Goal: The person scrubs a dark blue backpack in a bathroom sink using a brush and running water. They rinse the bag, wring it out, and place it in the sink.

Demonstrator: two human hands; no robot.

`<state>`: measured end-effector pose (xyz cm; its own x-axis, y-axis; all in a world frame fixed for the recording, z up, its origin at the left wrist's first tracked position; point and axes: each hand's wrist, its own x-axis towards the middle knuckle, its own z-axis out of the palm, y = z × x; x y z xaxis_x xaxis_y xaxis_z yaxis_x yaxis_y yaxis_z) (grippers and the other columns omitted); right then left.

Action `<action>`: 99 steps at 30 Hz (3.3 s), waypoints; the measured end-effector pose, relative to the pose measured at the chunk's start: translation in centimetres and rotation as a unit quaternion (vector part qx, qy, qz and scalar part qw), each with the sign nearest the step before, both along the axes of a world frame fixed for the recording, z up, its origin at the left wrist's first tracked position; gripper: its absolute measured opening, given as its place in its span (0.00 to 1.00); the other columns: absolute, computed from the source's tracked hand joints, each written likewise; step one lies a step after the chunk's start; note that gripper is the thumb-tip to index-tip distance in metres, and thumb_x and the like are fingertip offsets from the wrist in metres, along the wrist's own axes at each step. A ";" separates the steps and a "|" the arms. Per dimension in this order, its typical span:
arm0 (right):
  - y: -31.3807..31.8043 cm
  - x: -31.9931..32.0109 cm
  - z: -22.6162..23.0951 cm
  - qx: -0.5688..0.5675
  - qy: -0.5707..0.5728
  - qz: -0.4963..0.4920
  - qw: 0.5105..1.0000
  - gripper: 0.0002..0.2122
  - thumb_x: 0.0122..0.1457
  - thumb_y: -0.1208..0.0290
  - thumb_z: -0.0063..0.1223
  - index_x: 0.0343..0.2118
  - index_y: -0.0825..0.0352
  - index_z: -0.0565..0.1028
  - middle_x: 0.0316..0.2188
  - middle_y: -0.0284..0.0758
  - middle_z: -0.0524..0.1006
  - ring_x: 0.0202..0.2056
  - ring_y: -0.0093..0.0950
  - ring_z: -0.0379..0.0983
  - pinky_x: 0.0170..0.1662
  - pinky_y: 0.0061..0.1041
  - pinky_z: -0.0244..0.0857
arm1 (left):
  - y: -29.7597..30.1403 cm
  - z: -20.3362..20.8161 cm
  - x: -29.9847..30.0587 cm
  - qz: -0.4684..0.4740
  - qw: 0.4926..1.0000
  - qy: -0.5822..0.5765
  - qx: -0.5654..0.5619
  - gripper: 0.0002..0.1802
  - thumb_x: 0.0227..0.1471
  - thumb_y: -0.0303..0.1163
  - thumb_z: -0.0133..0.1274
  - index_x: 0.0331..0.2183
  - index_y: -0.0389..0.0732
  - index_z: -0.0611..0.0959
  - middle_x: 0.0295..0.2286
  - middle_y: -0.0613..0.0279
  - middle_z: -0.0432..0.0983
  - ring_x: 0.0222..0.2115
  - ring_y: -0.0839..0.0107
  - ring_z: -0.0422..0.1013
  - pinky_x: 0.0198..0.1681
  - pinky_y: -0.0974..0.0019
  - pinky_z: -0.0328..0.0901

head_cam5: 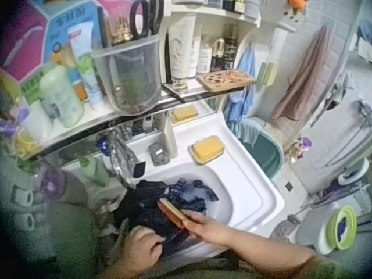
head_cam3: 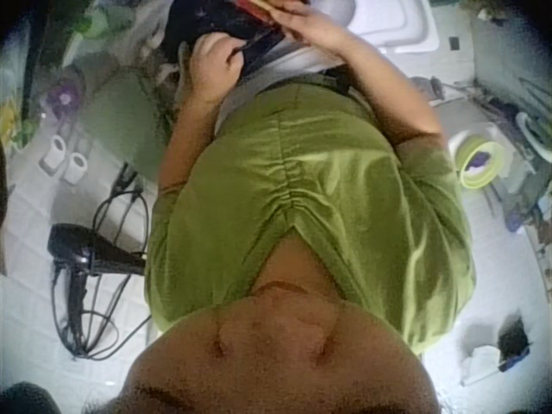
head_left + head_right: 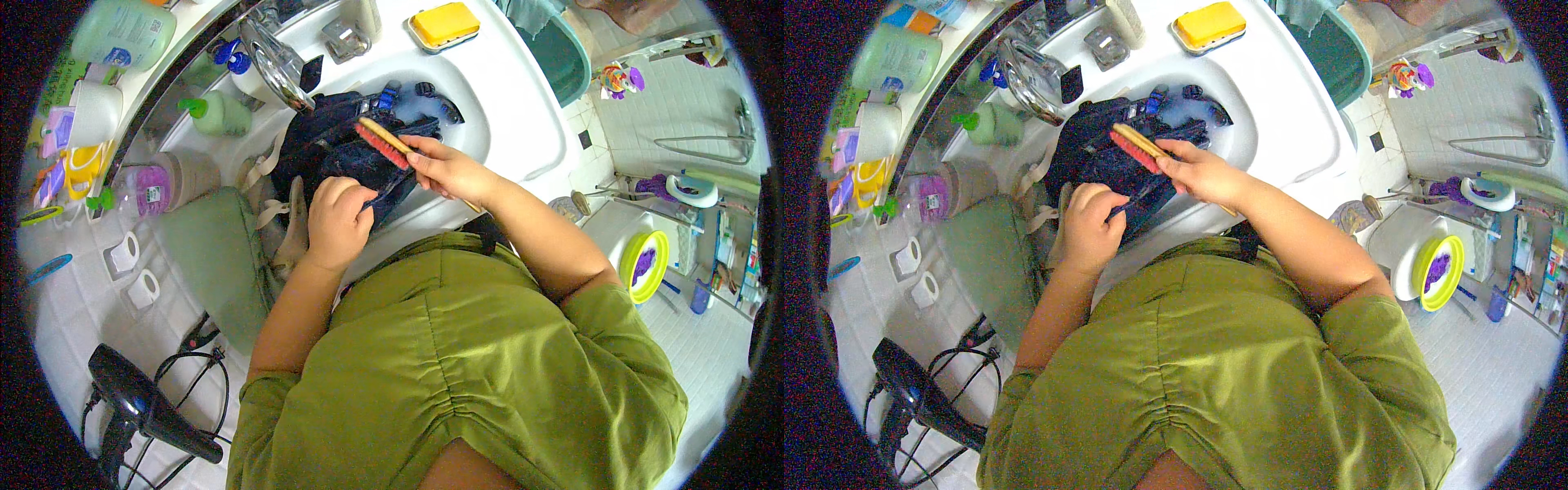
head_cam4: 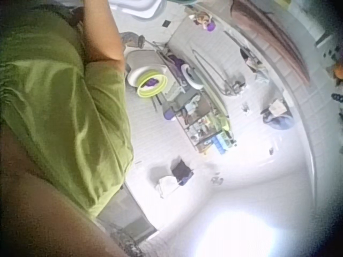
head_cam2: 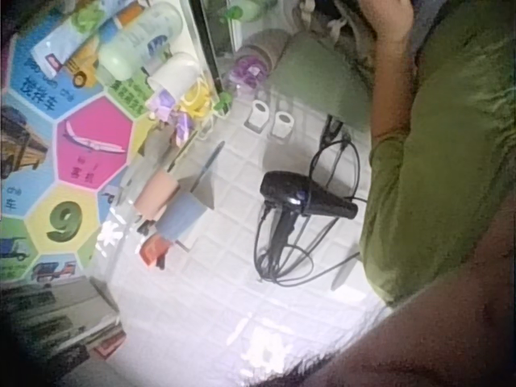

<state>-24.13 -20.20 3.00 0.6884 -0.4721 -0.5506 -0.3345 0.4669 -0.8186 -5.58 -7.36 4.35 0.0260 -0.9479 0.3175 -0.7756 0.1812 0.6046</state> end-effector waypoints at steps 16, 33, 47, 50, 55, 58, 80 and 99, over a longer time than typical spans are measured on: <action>-0.3 1.9 -1.5 -0.042 0.002 0.094 0.995 0.13 0.45 0.71 0.62 0.33 0.67 0.72 0.21 0.26 0.70 0.20 0.17 0.63 0.23 0.16 0.58 | -0.1 -0.5 -0.2 -0.029 0.998 -0.028 -0.043 0.11 0.31 0.23 0.55 0.26 0.42 0.76 0.27 0.59 0.69 0.30 0.57 0.67 0.34 0.57 0.62; 0.0 1.9 -2.4 -0.122 0.004 0.101 0.987 0.18 0.41 0.59 0.65 0.29 0.70 0.76 0.20 0.33 0.74 0.23 0.23 0.68 0.28 0.23 0.63 | 0.3 -0.9 -0.1 -0.029 0.997 -0.029 -0.060 0.12 0.29 0.23 0.56 0.24 0.43 0.75 0.27 0.60 0.69 0.30 0.56 0.67 0.35 0.56 0.62; 0.8 2.9 -1.3 -0.131 0.059 0.108 0.984 0.17 0.36 0.65 0.61 0.29 0.71 0.77 0.20 0.36 0.74 0.25 0.28 0.69 0.31 0.27 0.64 | 0.4 -1.1 -0.2 -0.066 0.992 -0.053 -0.091 0.13 0.29 0.23 0.57 0.25 0.43 0.75 0.27 0.61 0.70 0.30 0.57 0.67 0.35 0.57 0.63; 0.6 2.7 -1.5 -0.090 0.044 0.111 0.989 0.15 0.38 0.67 0.60 0.30 0.71 0.76 0.19 0.34 0.73 0.22 0.28 0.68 0.28 0.26 0.63 | 0.6 -1.4 -0.2 -0.059 0.993 -0.046 -0.094 0.13 0.29 0.22 0.57 0.25 0.43 0.75 0.27 0.61 0.70 0.30 0.57 0.67 0.35 0.58 0.63; 0.4 2.8 0.1 0.003 0.045 0.117 0.992 0.13 0.39 0.69 0.59 0.30 0.70 0.76 0.17 0.31 0.70 0.21 0.24 0.65 0.25 0.24 0.59 | 0.6 -1.3 -0.2 -0.061 0.992 -0.051 -0.098 0.14 0.29 0.22 0.57 0.25 0.43 0.75 0.27 0.61 0.70 0.30 0.57 0.67 0.35 0.58 0.63; 1.2 2.8 -1.6 -0.076 0.020 0.079 0.994 0.14 0.39 0.68 0.61 0.29 0.69 0.76 0.17 0.30 0.69 0.20 0.21 0.63 0.22 0.23 0.57 | 0.7 -1.4 -0.2 -0.065 0.991 -0.050 -0.104 0.14 0.29 0.21 0.57 0.25 0.43 0.75 0.27 0.61 0.70 0.30 0.57 0.67 0.35 0.57 0.63; 0.6 2.7 -1.1 -0.059 0.053 0.122 0.989 0.16 0.39 0.65 0.60 0.29 0.71 0.77 0.20 0.34 0.74 0.24 0.25 0.68 0.30 0.25 0.63 | 0.6 -1.4 -0.2 -0.059 0.991 -0.050 -0.111 0.14 0.29 0.22 0.57 0.25 0.43 0.75 0.27 0.61 0.69 0.29 0.57 0.67 0.34 0.57 0.63; 0.7 2.7 -0.5 -0.047 0.035 0.125 0.990 0.14 0.40 0.67 0.57 0.30 0.71 0.76 0.21 0.33 0.74 0.24 0.23 0.68 0.29 0.24 0.63 | 0.6 -1.9 -0.2 -0.064 0.992 -0.043 -0.103 0.14 0.28 0.22 0.58 0.25 0.44 0.75 0.27 0.61 0.69 0.29 0.57 0.67 0.34 0.58 0.63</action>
